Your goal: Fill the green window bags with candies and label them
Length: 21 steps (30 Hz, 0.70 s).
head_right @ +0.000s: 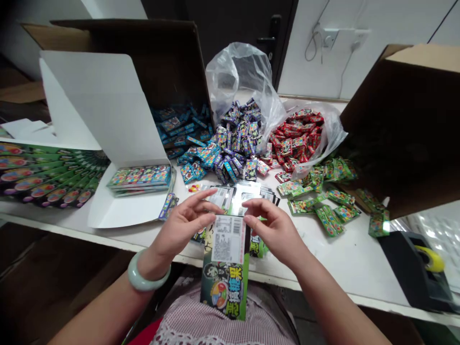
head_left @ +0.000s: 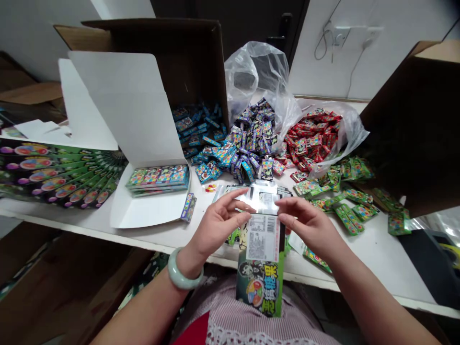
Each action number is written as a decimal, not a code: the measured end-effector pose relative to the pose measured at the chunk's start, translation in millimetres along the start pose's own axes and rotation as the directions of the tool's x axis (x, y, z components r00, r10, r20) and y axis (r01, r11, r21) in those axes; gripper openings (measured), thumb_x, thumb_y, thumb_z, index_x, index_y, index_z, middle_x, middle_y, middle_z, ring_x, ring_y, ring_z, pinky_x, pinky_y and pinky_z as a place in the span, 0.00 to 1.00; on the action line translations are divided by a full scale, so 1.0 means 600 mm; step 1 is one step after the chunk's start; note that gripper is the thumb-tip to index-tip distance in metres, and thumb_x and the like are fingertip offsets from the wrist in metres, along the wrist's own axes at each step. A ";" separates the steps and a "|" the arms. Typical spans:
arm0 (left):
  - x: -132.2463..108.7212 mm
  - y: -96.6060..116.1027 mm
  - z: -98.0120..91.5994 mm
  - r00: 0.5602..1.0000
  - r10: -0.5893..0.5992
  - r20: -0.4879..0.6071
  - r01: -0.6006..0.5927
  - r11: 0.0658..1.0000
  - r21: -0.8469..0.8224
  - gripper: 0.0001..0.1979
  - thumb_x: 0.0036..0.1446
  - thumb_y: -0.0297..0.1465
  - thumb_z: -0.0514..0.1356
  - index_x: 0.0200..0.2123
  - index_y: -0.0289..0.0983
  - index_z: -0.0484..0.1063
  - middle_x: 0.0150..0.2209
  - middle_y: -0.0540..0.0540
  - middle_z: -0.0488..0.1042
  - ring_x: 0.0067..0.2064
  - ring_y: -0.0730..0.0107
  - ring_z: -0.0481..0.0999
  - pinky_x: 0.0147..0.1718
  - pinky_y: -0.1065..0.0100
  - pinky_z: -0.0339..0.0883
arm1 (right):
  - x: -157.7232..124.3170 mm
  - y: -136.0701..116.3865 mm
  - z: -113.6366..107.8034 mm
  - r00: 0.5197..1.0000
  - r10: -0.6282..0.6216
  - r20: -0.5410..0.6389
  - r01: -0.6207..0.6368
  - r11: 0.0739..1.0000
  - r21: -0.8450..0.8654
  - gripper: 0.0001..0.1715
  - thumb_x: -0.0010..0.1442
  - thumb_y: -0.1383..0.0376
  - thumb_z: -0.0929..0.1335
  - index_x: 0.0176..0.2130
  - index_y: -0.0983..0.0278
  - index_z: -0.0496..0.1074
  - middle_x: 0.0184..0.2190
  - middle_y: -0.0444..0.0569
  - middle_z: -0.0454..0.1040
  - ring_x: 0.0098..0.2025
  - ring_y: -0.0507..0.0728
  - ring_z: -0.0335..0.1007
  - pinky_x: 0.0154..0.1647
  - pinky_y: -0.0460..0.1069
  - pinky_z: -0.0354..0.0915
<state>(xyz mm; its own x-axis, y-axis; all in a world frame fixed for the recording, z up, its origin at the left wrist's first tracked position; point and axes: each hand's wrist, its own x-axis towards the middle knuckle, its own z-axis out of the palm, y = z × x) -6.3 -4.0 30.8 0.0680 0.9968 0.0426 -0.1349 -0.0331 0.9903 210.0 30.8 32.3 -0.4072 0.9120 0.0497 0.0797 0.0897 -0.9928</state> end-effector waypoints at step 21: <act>-0.014 0.016 -0.018 0.982 0.165 0.091 -0.179 0.967 0.183 0.06 0.60 0.30 0.58 0.31 0.36 0.73 0.33 0.46 0.74 0.37 0.70 0.73 0.38 0.67 0.67 | 0.000 -0.042 0.015 0.979 -0.123 0.164 0.164 0.949 -0.268 0.04 0.61 0.63 0.68 0.37 0.61 0.73 0.38 0.49 0.73 0.41 0.55 0.70 0.39 0.50 0.67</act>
<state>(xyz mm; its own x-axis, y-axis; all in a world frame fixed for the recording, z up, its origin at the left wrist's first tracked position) -19.0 -11.9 38.5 0.1349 0.9668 0.2170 0.0387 -0.2240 0.9738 199.9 25.2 56.2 -0.5572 0.8162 0.1528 0.2529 0.3421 -0.9050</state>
